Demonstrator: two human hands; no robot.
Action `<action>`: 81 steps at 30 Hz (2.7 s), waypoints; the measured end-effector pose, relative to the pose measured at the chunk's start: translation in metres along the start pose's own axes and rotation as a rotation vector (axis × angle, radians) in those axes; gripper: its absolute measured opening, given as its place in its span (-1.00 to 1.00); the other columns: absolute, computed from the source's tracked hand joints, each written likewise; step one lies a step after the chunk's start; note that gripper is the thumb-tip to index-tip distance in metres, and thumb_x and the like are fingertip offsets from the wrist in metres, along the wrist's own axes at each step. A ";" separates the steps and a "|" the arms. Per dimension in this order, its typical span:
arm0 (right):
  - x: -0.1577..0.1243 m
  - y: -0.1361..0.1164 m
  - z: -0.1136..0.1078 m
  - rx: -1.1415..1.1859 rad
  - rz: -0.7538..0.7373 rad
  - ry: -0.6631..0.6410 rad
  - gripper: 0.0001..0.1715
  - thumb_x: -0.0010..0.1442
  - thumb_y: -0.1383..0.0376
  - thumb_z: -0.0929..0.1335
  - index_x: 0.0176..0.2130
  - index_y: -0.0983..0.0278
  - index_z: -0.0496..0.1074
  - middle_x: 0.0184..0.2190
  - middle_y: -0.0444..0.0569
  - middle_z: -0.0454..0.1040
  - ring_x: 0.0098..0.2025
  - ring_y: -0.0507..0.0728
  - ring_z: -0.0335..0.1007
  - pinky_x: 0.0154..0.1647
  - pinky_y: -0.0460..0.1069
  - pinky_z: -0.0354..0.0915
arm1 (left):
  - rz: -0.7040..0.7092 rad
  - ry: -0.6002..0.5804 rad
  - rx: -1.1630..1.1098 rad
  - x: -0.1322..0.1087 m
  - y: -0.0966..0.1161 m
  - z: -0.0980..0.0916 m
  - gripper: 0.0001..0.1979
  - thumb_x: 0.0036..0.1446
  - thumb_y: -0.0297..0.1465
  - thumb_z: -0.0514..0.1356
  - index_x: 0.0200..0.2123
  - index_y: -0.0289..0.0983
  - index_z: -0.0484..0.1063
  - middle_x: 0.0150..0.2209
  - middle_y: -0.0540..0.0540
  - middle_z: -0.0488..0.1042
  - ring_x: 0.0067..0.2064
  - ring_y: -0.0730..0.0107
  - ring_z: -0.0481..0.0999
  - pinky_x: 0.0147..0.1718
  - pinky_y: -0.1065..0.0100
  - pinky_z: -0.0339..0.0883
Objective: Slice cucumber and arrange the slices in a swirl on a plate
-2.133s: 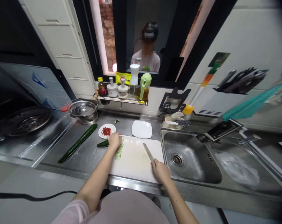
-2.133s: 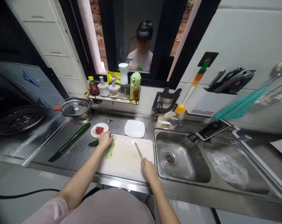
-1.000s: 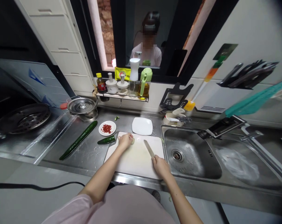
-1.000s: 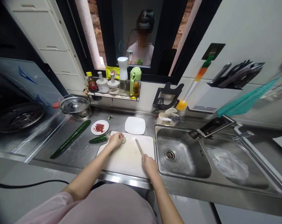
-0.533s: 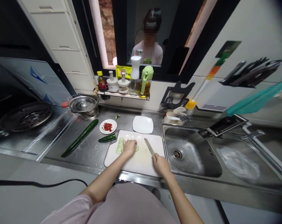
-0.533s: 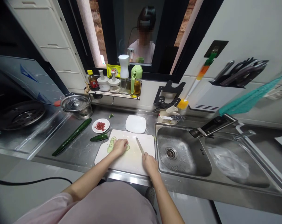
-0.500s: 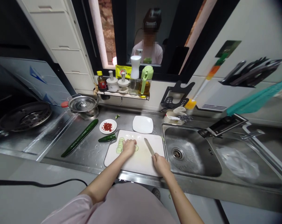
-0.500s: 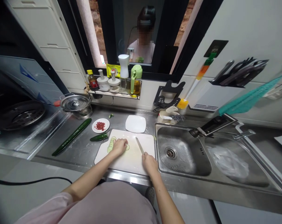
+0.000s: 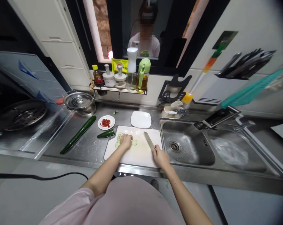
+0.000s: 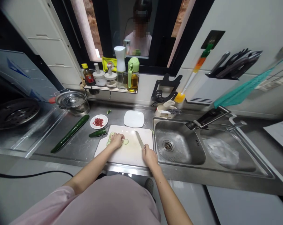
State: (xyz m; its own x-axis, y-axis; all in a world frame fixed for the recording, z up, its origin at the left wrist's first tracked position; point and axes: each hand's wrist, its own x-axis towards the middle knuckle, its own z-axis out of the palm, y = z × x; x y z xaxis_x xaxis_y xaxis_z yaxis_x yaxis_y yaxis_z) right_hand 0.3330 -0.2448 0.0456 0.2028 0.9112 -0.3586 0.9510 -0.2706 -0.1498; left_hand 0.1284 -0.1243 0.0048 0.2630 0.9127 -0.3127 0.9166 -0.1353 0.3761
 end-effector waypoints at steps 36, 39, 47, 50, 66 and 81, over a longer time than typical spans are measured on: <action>-0.031 -0.012 -0.011 -0.240 -0.266 -0.176 -0.68 0.35 0.27 0.08 0.00 0.25 0.25 -0.22 0.15 0.53 -0.12 0.22 0.47 -0.20 -0.01 0.19 | -0.042 -0.057 0.006 0.010 -0.003 0.003 -0.85 0.09 -0.40 0.13 -0.27 -0.17 0.47 -0.09 -0.14 0.50 0.06 0.06 0.25 -0.02 0.11 -0.04; -0.026 -0.008 -0.013 -0.252 -0.297 -0.176 -0.68 0.36 0.26 0.07 -0.01 0.25 0.26 -0.21 0.15 0.53 -0.13 0.22 0.47 -0.21 0.00 0.19 | -0.043 -0.058 0.003 0.010 -0.002 0.001 -0.85 0.09 -0.40 0.12 -0.27 -0.17 0.47 -0.10 -0.14 0.50 0.06 0.05 0.25 -0.02 0.10 -0.03; -0.019 -0.007 -0.013 -0.264 -0.307 -0.187 -0.67 0.36 0.27 0.08 0.01 0.24 0.27 -0.19 0.15 0.53 -0.10 0.22 0.46 -0.17 0.01 0.21 | -0.048 -0.065 0.005 0.010 0.000 -0.002 -0.84 0.08 -0.38 0.14 -0.27 -0.17 0.48 -0.12 -0.15 0.52 0.06 0.05 0.26 -0.02 0.11 -0.02; -0.019 -0.008 -0.013 -0.265 -0.304 -0.193 -0.67 0.35 0.28 0.09 0.02 0.25 0.27 -0.18 0.15 0.53 -0.10 0.21 0.47 -0.17 0.01 0.22 | -0.040 -0.068 0.005 0.010 -0.001 -0.003 -0.85 0.07 -0.37 0.15 -0.28 -0.17 0.48 -0.12 -0.14 0.53 0.05 0.06 0.27 -0.01 0.10 -0.02; -0.008 -0.028 -0.014 -0.255 -0.313 -0.197 -0.65 0.34 0.27 0.11 0.03 0.29 0.27 -0.15 0.19 0.52 -0.07 0.23 0.46 -0.16 0.02 0.25 | -0.048 -0.077 -0.016 0.012 -0.002 -0.007 -0.84 0.06 -0.41 0.14 -0.30 -0.12 0.50 -0.18 -0.08 0.56 0.06 0.11 0.29 0.01 0.14 -0.07; -0.003 -0.028 -0.009 -0.262 -0.315 -0.196 -0.65 0.33 0.27 0.11 0.03 0.29 0.27 -0.18 0.18 0.53 -0.09 0.22 0.47 -0.19 0.01 0.24 | -0.058 -0.069 -0.042 0.012 -0.002 -0.007 -0.87 0.06 -0.41 0.16 -0.33 -0.13 0.51 -0.20 -0.09 0.56 0.06 0.09 0.31 0.03 0.12 -0.09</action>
State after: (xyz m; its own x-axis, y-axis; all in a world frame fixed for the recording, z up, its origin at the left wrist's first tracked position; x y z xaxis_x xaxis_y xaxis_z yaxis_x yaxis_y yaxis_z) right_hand 0.3083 -0.2369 0.0595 -0.1295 0.8539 -0.5040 0.9914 0.1208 -0.0501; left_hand 0.1275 -0.1101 0.0067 0.2310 0.8896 -0.3941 0.9179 -0.0649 0.3916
